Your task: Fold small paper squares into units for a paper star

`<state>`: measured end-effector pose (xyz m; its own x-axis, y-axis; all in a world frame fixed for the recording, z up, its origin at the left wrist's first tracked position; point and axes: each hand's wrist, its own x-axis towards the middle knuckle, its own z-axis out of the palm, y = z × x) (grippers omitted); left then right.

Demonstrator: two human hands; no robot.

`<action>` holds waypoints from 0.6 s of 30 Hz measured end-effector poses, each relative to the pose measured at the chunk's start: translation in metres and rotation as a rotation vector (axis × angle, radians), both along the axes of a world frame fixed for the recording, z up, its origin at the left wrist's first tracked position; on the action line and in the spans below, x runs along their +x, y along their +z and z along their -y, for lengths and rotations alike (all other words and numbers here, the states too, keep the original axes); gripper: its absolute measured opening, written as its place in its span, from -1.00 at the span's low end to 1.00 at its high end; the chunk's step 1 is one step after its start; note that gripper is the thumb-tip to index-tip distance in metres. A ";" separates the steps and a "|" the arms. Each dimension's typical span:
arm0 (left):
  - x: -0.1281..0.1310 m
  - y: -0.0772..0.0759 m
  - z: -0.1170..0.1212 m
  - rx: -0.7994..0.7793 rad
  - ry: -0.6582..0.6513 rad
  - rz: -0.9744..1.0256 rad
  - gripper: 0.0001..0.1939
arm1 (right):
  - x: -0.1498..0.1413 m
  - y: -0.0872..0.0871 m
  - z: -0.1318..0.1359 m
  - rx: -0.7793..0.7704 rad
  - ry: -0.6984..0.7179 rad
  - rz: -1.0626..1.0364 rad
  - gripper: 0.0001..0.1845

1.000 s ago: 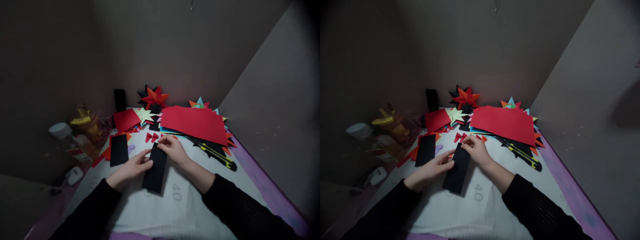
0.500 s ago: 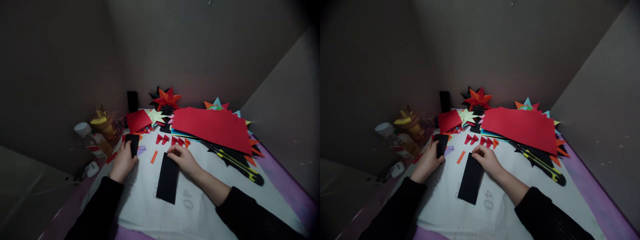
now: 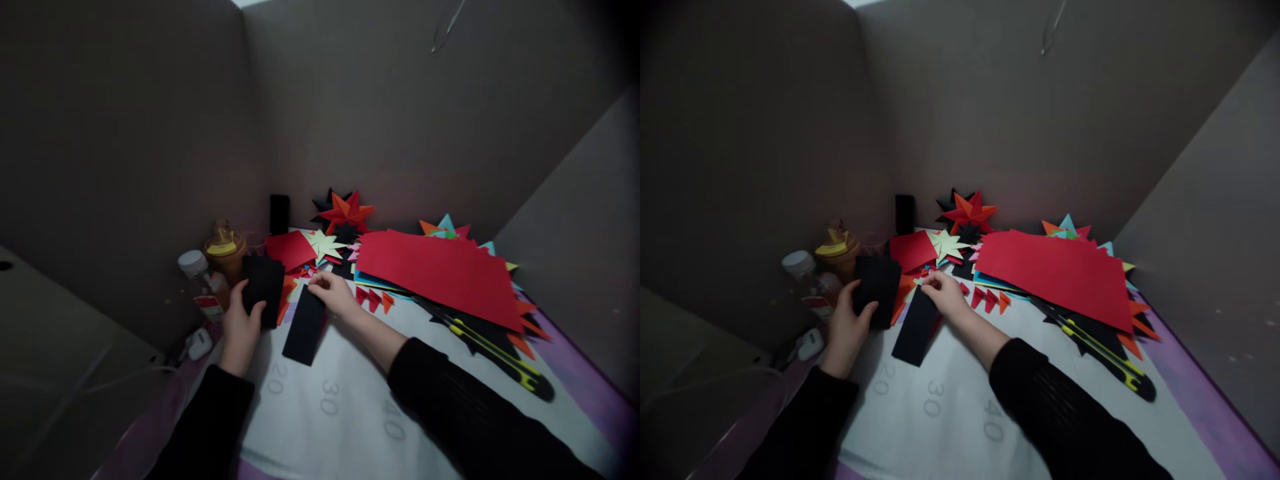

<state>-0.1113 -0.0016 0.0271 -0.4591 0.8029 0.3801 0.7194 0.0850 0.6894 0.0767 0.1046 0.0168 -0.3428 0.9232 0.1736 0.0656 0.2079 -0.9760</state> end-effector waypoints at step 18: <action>0.060 0.016 0.028 0.015 -0.359 0.265 -0.32 | 0.032 0.014 0.053 -0.109 0.084 -0.225 -0.52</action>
